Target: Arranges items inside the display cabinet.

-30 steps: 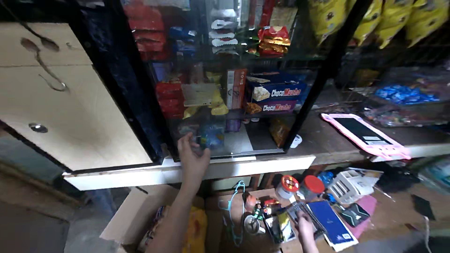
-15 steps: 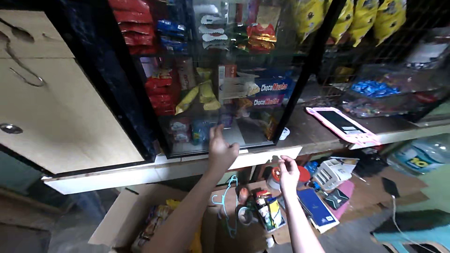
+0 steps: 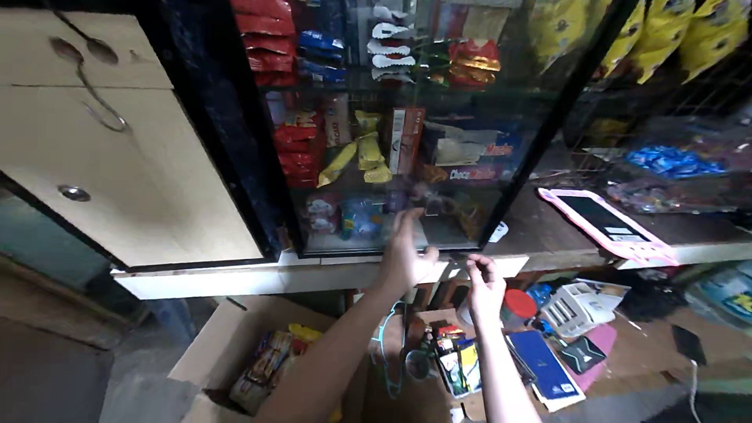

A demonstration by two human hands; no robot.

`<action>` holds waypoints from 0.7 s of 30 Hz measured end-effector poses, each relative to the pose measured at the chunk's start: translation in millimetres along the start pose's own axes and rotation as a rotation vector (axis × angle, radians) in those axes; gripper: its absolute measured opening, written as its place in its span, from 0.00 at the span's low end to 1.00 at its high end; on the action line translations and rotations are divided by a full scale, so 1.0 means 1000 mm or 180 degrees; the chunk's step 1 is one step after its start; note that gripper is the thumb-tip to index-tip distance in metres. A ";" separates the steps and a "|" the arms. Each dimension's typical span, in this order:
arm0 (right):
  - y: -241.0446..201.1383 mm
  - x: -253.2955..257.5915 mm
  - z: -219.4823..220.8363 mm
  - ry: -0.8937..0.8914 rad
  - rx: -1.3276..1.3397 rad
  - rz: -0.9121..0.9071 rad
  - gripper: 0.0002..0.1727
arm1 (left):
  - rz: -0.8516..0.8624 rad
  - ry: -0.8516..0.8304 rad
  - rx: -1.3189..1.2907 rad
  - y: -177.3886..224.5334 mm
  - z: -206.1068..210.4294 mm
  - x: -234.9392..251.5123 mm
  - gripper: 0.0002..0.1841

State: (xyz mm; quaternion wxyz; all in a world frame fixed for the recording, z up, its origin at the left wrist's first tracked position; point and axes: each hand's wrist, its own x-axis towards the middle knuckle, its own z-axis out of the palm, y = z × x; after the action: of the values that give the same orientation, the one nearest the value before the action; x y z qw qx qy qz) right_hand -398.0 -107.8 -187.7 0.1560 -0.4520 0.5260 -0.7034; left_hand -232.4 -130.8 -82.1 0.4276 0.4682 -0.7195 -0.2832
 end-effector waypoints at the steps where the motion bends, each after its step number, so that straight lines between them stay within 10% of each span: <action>1: 0.000 0.000 -0.001 -0.0013 -0.0008 -0.0022 0.15 | 0.0066 0.0384 -0.0029 -0.014 -0.007 -0.005 0.32; 13: -0.015 0.001 -0.027 -0.0031 -0.0234 -0.0300 0.16 | -0.0344 0.2384 0.0165 -0.094 -0.034 -0.005 0.51; 21: -0.023 0.004 -0.029 -0.0053 -0.0163 -0.0458 0.13 | 0.0324 0.1827 0.0133 -0.061 -0.044 0.008 0.34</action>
State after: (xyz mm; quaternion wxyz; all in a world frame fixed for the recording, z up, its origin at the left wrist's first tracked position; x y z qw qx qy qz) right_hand -417.2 -84.1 -166.7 0.0978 -0.4983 0.5087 -0.6953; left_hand -168.5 -163.3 -107.8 0.6176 0.5012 -0.5973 -0.1025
